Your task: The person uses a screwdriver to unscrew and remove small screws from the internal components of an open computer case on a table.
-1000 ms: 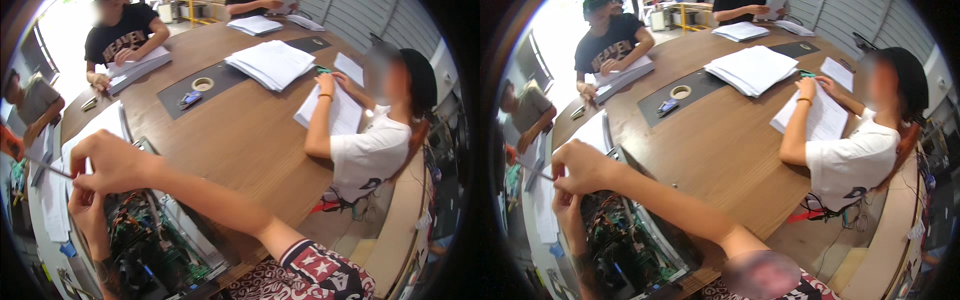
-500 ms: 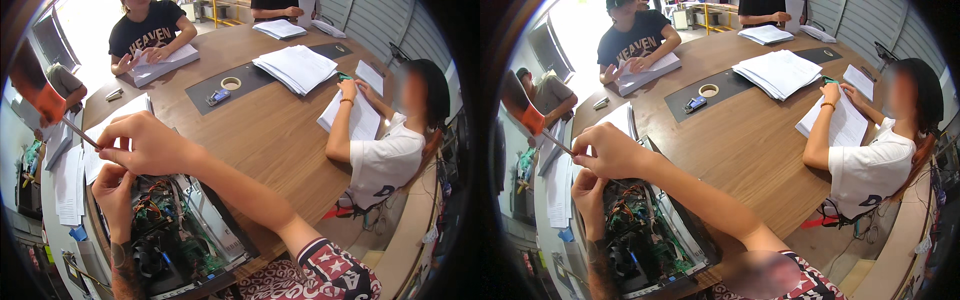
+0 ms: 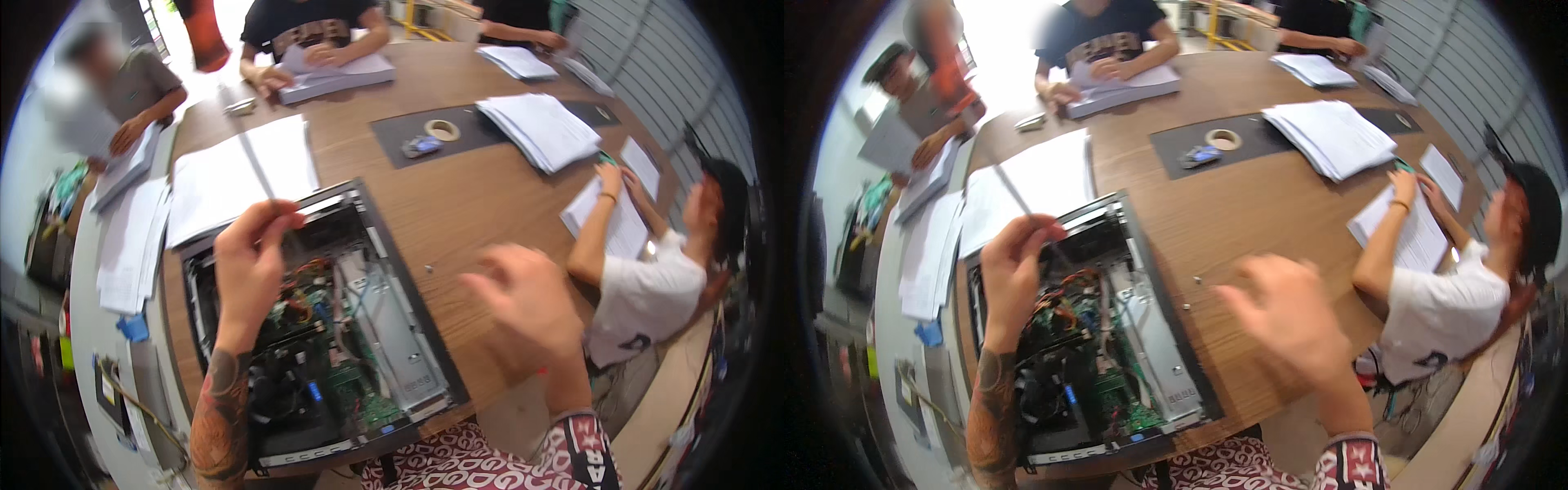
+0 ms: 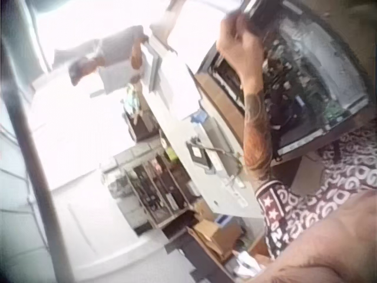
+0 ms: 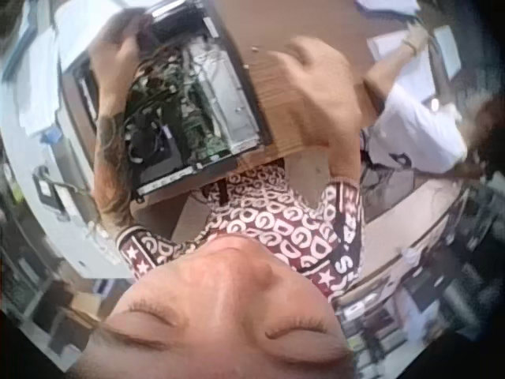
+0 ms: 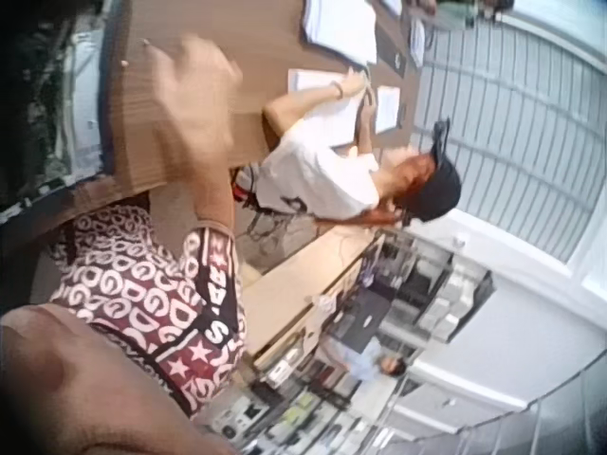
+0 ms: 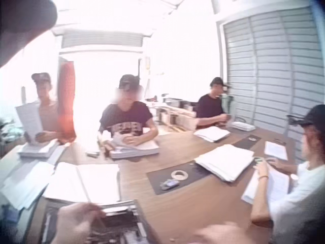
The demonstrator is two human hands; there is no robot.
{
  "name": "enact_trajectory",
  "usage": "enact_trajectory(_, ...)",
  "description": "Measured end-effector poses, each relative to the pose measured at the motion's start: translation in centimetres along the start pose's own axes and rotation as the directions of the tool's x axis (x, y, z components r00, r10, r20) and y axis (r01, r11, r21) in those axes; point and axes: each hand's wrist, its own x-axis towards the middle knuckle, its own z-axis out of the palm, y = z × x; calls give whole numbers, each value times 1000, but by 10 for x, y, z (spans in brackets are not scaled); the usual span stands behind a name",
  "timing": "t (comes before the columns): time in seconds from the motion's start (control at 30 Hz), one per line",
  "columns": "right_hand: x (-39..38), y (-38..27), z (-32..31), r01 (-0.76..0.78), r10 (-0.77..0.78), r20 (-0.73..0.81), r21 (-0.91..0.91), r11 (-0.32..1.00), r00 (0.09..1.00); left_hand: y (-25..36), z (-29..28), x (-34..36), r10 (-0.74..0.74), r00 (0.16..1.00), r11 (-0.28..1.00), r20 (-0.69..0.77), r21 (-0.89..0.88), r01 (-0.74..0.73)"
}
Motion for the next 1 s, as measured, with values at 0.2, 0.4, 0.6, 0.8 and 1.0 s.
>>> enact_trajectory(0.2,-80,139,-33,-700,693,-103,-111,705,714,3,33,9,5,998,994,69,-108,2)
enact_trajectory(0.4,-41,121,-26,-590,586,-158,29,807,794,-4,22,2,52,999,993,-2,-103,-52)
enact_trajectory(0.6,-22,78,-36,-417,404,-300,24,909,864,5,26,1,45,996,996,81,-75,-38)
enact_trajectory(0.8,41,-38,-37,245,-171,-248,305,920,953,3,20,3,-5,995,1000,103,-22,8)
enact_trajectory(1.0,123,-89,15,570,-457,-341,497,654,822,8,23,2,7,998,1000,59,-4,-7)
